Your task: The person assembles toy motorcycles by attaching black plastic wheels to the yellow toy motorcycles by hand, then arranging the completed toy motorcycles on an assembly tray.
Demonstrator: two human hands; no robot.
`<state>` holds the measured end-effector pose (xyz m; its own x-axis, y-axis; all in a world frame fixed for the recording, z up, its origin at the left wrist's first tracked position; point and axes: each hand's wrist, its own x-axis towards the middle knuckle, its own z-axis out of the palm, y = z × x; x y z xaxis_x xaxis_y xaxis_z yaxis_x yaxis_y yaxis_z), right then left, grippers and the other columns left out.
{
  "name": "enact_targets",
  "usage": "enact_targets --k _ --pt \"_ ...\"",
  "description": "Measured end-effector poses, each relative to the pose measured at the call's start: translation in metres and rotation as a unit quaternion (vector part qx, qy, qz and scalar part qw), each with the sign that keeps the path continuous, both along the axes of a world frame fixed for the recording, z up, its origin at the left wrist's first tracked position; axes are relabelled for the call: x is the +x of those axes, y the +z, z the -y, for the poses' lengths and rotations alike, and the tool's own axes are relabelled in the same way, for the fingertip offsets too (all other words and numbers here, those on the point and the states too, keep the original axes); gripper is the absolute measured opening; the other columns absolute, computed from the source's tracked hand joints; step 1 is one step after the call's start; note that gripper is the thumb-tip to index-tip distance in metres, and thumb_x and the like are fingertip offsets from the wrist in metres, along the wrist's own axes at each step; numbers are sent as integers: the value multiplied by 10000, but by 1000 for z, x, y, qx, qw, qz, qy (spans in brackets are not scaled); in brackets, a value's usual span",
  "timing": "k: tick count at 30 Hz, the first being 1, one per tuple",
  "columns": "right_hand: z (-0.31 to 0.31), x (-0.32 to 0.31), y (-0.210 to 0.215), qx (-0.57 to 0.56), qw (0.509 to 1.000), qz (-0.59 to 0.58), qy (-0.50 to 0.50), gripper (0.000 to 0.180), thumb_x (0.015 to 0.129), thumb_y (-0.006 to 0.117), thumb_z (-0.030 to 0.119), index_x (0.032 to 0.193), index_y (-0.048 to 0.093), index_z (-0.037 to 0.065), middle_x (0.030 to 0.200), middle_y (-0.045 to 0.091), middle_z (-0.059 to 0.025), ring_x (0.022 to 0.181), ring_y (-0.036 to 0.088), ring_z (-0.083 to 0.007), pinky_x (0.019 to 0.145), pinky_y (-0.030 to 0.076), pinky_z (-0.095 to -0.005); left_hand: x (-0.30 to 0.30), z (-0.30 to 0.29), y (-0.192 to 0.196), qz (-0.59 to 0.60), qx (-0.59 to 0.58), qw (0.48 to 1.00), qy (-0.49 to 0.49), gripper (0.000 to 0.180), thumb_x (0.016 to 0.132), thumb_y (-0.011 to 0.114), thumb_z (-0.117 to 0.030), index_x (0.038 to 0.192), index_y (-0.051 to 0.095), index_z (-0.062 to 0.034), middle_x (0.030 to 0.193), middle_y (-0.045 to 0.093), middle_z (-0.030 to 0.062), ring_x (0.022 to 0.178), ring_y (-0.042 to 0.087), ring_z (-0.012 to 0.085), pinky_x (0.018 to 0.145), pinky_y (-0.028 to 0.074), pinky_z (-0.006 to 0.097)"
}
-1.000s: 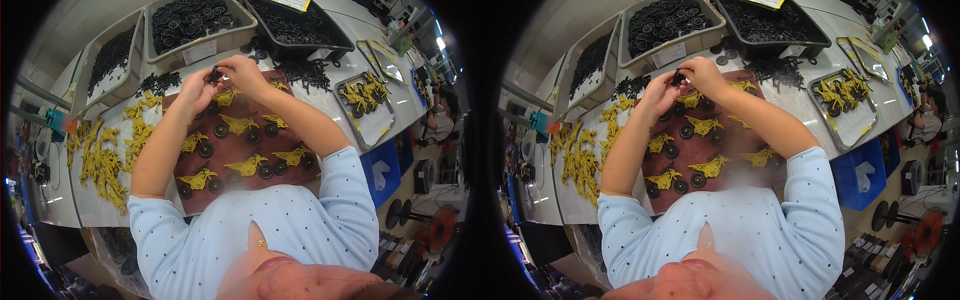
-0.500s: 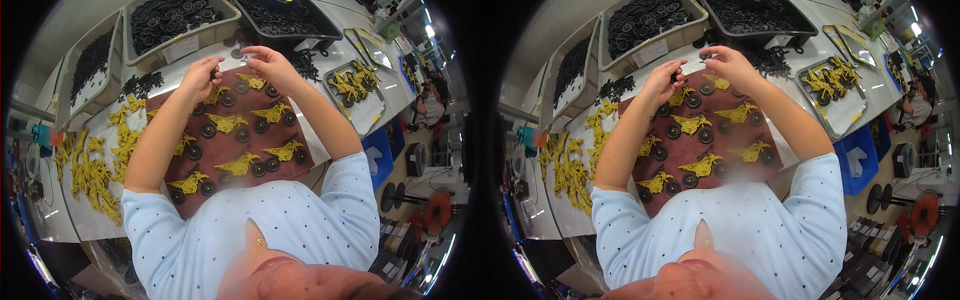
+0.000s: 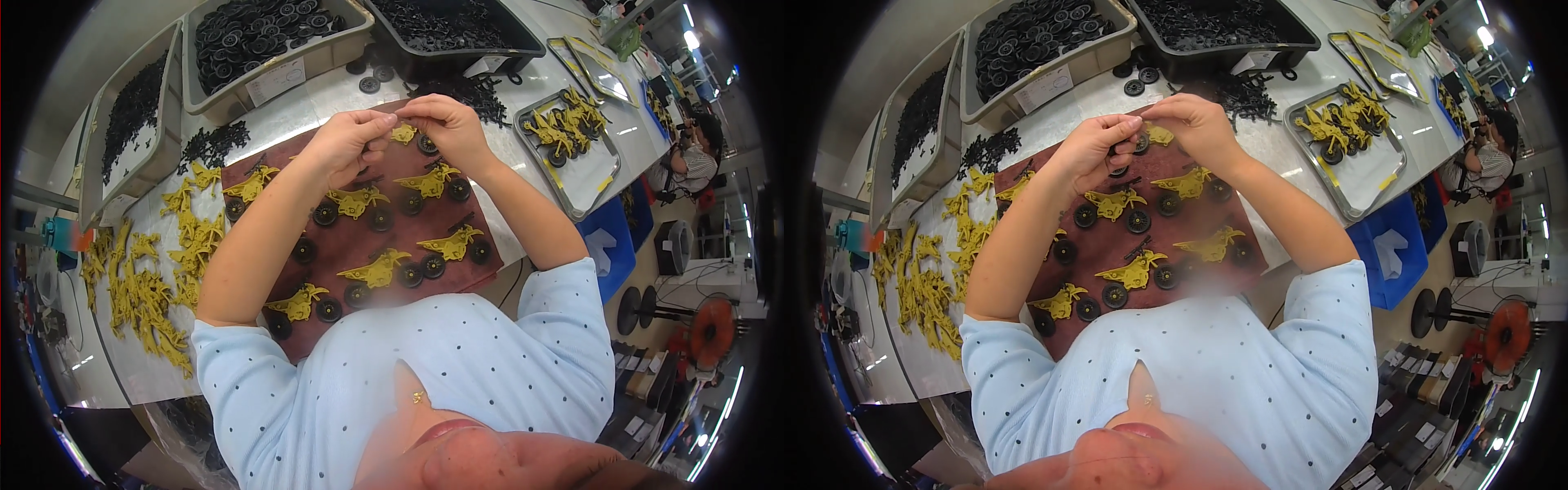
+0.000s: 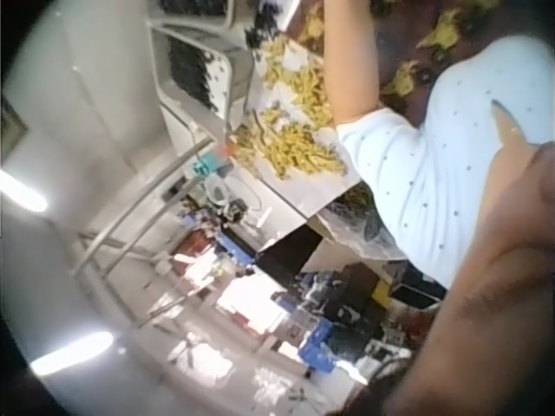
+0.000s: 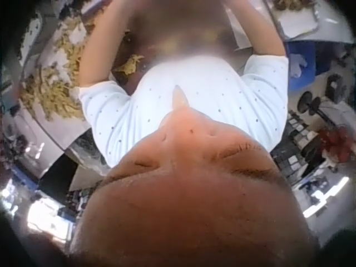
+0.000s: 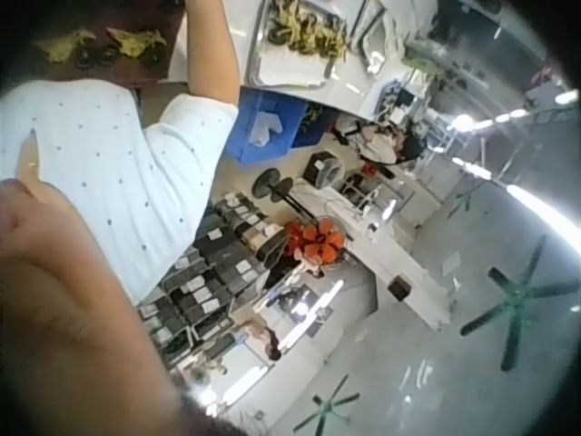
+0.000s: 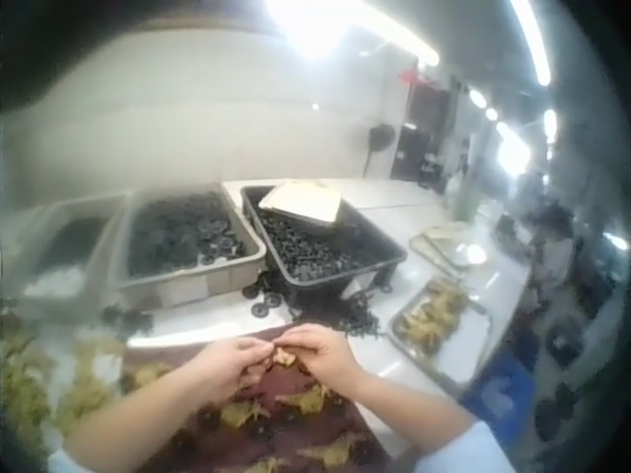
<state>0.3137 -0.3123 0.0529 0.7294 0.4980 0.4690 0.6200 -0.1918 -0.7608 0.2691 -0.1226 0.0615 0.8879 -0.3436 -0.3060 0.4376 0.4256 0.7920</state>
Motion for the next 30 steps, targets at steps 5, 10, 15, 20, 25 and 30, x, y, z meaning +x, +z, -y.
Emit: enact_targets --k 5,10,15,20,25,30 --pt "3 -10 -11 23 999 20 12 200 831 591 -68 980 692 18 1002 650 -76 920 610 -144 784 504 -243 -5 2 1 10 -10 1000 13 201 897 627 -178 961 583 8 688 455 -27 578 351 56 499 294 197" --pt "4 -16 -12 69 997 -15 35 193 871 561 -36 1015 680 10 1024 647 -83 926 617 -151 790 509 -247 -8 7 -6 71 52 996 19 201 890 634 -184 951 593 2 664 471 -37 542 361 44 478 289 194" --pt "4 -23 4 101 945 -311 33 155 888 609 80 1011 685 22 951 649 -27 837 596 -85 704 492 -222 -7 3 -12 150 190 970 31 225 879 633 -185 993 626 9 691 541 -23 541 420 31 472 323 194" --pt "6 -17 -6 19 982 -183 -28 170 862 652 110 1000 682 17 875 653 -23 730 587 -63 635 479 -205 -7 6 -12 191 282 940 13 204 903 587 -109 1058 618 21 767 585 5 609 463 60 528 361 205" --pt "16 -3 -7 -81 974 -183 -108 134 841 650 91 931 681 -4 781 671 -43 640 611 -84 591 494 -223 15 -5 -35 426 543 721 58 263 836 547 -22 1088 620 -19 994 657 94 820 625 216 702 484 309" --pt "14 -2 -24 -199 960 -146 -131 149 759 622 107 842 681 -2 713 661 -157 670 662 -255 654 519 -334 22 2 -40 489 660 567 -58 326 808 494 -21 1103 628 -59 1178 608 116 954 622 314 809 509 387"
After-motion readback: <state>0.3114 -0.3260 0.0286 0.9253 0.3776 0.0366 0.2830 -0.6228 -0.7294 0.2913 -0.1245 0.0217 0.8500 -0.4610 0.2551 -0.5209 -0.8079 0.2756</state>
